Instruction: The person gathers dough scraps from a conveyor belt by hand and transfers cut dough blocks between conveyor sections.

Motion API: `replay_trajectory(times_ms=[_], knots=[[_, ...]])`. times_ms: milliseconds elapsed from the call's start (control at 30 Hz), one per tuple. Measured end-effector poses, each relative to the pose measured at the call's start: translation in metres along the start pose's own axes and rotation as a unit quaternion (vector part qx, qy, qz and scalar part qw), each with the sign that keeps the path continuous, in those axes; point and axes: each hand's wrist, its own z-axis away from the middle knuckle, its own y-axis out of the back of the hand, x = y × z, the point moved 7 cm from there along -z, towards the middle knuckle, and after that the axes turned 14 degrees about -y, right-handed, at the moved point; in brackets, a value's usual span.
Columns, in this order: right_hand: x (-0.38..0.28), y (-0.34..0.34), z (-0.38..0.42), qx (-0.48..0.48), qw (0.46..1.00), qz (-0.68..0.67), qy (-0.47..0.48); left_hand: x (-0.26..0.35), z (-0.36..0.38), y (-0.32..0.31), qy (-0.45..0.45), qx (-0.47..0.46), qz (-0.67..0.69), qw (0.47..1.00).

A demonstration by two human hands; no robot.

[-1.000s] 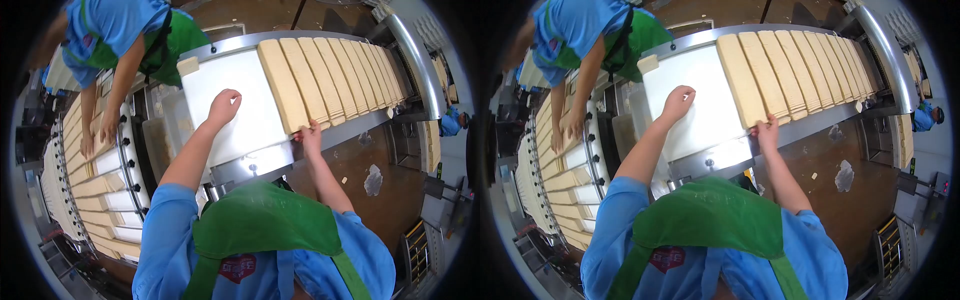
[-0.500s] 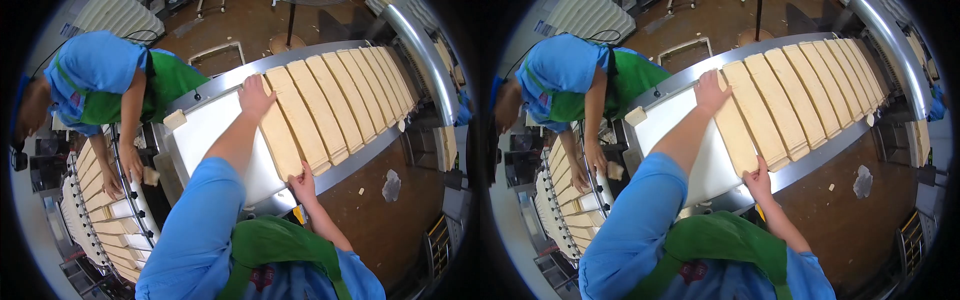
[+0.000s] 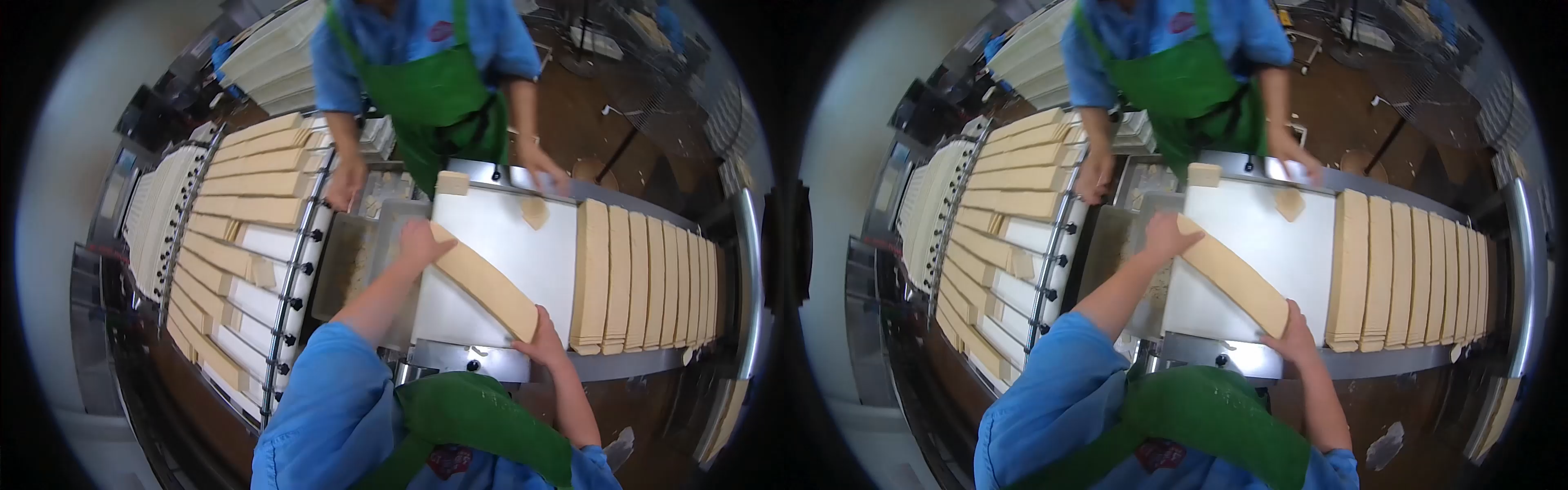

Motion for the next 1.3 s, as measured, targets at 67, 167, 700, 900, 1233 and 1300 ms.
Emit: replay_trajectory(times_ms=[67,167,700,900,1233,1300], knots=[[-0.002,-0.003,-0.007,0.013,0.998,0.067,0.015,-0.024,0.041,-0.007,-0.001,0.060,0.101,0.993],[-0.028,-0.017,-0.004,0.067,0.988,0.103,0.097,-0.053,0.095,0.004,0.048,0.173,0.231,0.956],[-0.283,-0.383,0.190,-0.484,0.851,-0.130,0.155,-0.423,0.551,0.236,0.327,0.470,0.070,0.817],[-0.289,-0.517,0.290,-0.600,0.792,0.006,0.115,-0.527,0.721,0.190,0.436,0.449,0.120,0.770],[-0.301,-0.629,0.333,-0.594,0.785,0.166,0.066,-0.614,0.698,0.198,0.356,0.260,-0.001,0.898],[-0.307,-0.643,0.330,-0.571,0.799,0.180,0.063,-0.640,0.693,0.201,0.331,0.241,-0.015,0.912]])
